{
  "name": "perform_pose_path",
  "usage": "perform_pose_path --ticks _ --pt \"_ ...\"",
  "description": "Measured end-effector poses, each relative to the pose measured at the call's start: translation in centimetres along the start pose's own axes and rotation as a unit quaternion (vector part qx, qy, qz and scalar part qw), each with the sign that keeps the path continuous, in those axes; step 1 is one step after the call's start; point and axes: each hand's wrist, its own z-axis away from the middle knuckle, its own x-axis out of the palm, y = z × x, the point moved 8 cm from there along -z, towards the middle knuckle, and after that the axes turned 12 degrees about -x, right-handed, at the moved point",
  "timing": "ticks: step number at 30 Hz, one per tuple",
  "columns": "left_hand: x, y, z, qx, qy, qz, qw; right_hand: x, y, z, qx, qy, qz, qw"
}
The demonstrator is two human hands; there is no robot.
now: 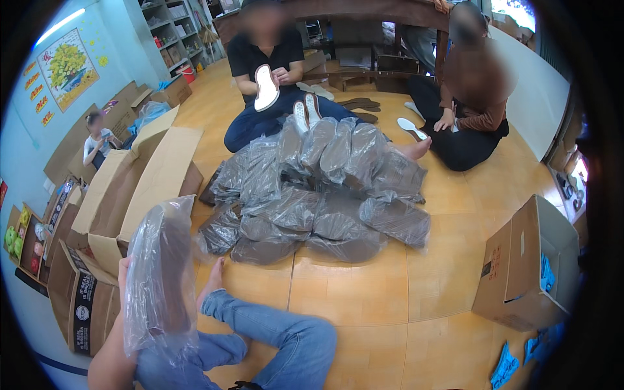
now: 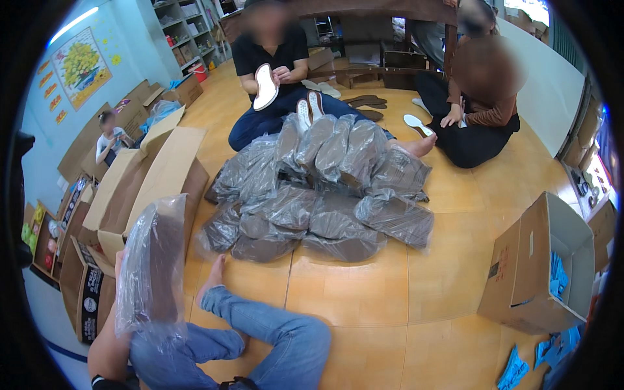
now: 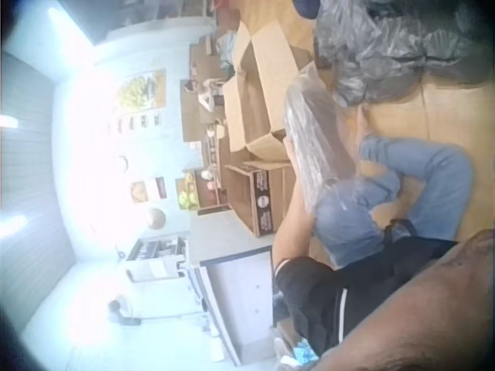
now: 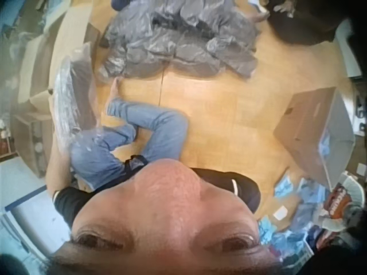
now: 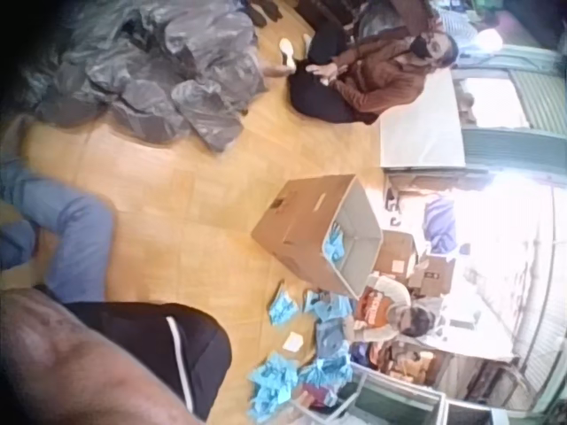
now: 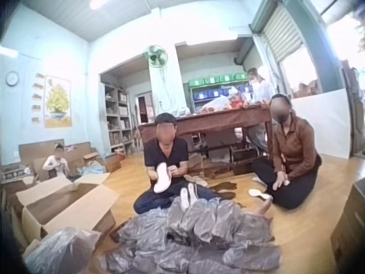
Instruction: The person sits on the floor and unpacks plastic-wrapped shoe insoles, separating them and placing them into a cardboard box. They handle the insoles by hand, inspecting them and stacking them before packing.
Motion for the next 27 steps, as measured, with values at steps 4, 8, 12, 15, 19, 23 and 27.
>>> perform_pose_path --ticks 4,8,12,15,19,23,27 --pt "-1.2 0.5 -0.9 -0.013 -0.017 -0.012 1.000 0.3 -0.1 -0.6 0.007 0.000 0.016 1.000" --pt "-3.4 1.5 -2.7 0.001 -0.038 -0.034 0.999 0.5 1.2 -2.8 0.018 -0.017 0.058 0.998" --pt "-5.7 3.2 -4.3 0.058 0.009 -0.021 0.998 1.0 2.7 -4.3 0.064 -0.009 0.087 0.994" --pt "-4.4 4.1 -5.9 0.077 -0.045 -0.039 0.995 1.2 3.7 -4.6 0.110 0.008 0.115 0.987" --pt "-1.3 4.2 -8.7 0.080 -0.078 -0.040 0.993 1.1 4.5 -4.2 0.167 0.032 0.129 0.977" --pt "3.8 3.7 -11.3 0.069 -0.124 -0.043 0.989 1.0 6.1 -3.2 0.231 0.047 0.128 0.963" --pt "9.4 1.1 -14.1 0.018 -0.174 -0.056 0.983 2.3 9.1 -1.7 0.304 0.029 0.152 0.940"
